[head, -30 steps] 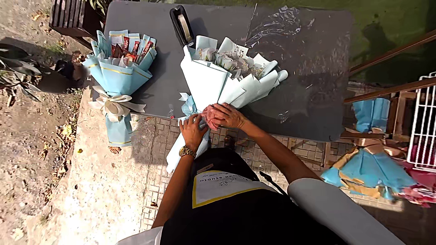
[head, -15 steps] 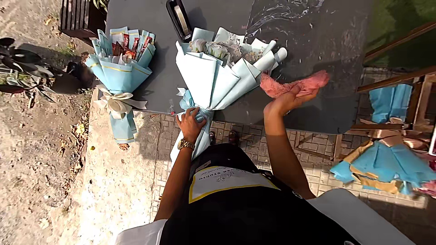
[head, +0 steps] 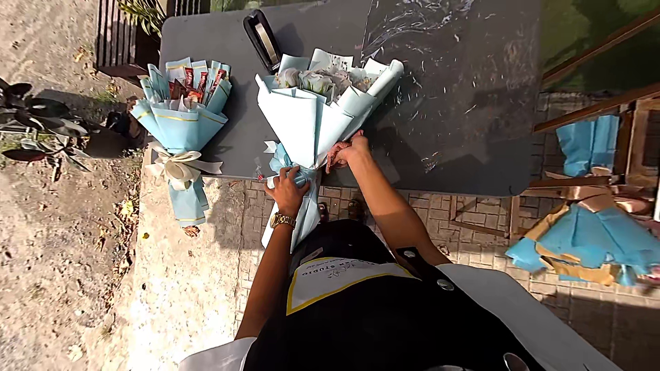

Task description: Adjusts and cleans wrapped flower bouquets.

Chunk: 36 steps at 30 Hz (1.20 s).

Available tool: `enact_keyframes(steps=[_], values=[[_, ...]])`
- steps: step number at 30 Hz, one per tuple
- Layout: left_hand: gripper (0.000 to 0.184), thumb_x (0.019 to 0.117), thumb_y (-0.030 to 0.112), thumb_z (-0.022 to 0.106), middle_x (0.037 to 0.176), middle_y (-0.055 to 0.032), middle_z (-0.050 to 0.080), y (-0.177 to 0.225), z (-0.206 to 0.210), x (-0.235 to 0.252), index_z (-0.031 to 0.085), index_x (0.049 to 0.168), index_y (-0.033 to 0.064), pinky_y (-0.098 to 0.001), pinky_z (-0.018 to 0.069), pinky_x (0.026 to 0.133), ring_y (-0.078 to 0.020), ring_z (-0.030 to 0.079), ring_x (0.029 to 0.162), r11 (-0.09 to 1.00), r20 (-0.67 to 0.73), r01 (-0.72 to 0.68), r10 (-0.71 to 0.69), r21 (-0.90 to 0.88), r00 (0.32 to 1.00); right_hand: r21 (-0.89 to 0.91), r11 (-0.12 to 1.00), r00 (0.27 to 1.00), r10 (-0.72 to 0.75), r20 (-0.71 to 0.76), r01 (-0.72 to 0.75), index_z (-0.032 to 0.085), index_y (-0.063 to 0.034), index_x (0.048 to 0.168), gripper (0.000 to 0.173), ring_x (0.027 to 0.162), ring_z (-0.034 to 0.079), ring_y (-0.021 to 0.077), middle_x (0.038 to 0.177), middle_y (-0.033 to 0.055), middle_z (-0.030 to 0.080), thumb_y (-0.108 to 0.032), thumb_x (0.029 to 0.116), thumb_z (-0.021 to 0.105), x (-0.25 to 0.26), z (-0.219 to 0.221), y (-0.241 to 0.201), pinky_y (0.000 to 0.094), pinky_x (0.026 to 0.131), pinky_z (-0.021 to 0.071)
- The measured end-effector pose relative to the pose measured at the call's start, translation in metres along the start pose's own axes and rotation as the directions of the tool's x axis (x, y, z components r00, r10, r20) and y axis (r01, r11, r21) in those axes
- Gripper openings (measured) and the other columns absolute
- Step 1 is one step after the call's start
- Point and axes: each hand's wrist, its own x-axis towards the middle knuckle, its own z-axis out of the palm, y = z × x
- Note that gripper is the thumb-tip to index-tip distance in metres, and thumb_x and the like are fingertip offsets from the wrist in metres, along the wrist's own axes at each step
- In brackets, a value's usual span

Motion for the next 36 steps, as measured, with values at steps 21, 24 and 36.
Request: enact_keyframes(steps=[21, 24, 36], values=[[0.059, 0.0949, 0.056, 0.063, 0.124, -0.0164, 0.070, 0.012, -0.030, 0.030, 0.067, 0.134, 0.0112, -0.0698, 0.0297, 0.106, -0.0449, 0.053, 0.128, 0.987, -0.027, 0.111, -0.115, -0.114, 0.993, 0.436, 0.691, 0.482, -0.719, 0.501, 0.577, 0.031, -0.0110, 0.151, 0.069, 0.126, 0.055, 0.0380, 0.140, 0.0211, 0.051, -0.058, 0.1042, 0.013, -0.093, 0.011, -0.184, 0.0690, 0.094, 0.0484], [0.079, 0.0782, 0.061, 0.079, 0.148, -0.0222, 0.048, 0.007, -0.016, 0.038, 0.062, 0.141, 0.0156, -0.0727, 0.0222, 0.111, -0.0478, 0.036, 0.141, 0.984, -0.002, 0.153, -0.154, -0.094, 0.988, 0.227, 0.738, 0.428, -0.581, 0.693, 0.635, 0.044, -0.0083, 0.135, 0.052, 0.115, 0.061, 0.0299, 0.123, 0.0157, 0.060, -0.043, 0.1092, 0.015, -0.111, 0.039, -0.146, 0.0595, 0.096, 0.0523], [0.099, 0.0740, 0.051, 0.088, 0.144, -0.0307, 0.049, 0.016, 0.012, 0.016, 0.047, 0.144, -0.0035, -0.0721, 0.0404, 0.097, -0.0519, 0.054, 0.124, 0.914, 0.129, 0.260, -0.230, -0.310, 0.965, 0.581, -0.651, 0.202, 0.732, 0.650, 0.488, 0.069, 0.0000, 0.122, 0.028, 0.127, 0.054, 0.0525, 0.142, 0.0295, 0.055, -0.001, 0.0963, 0.059, -0.016, 0.046, 0.068, 0.0690, 0.098, 0.0429]])
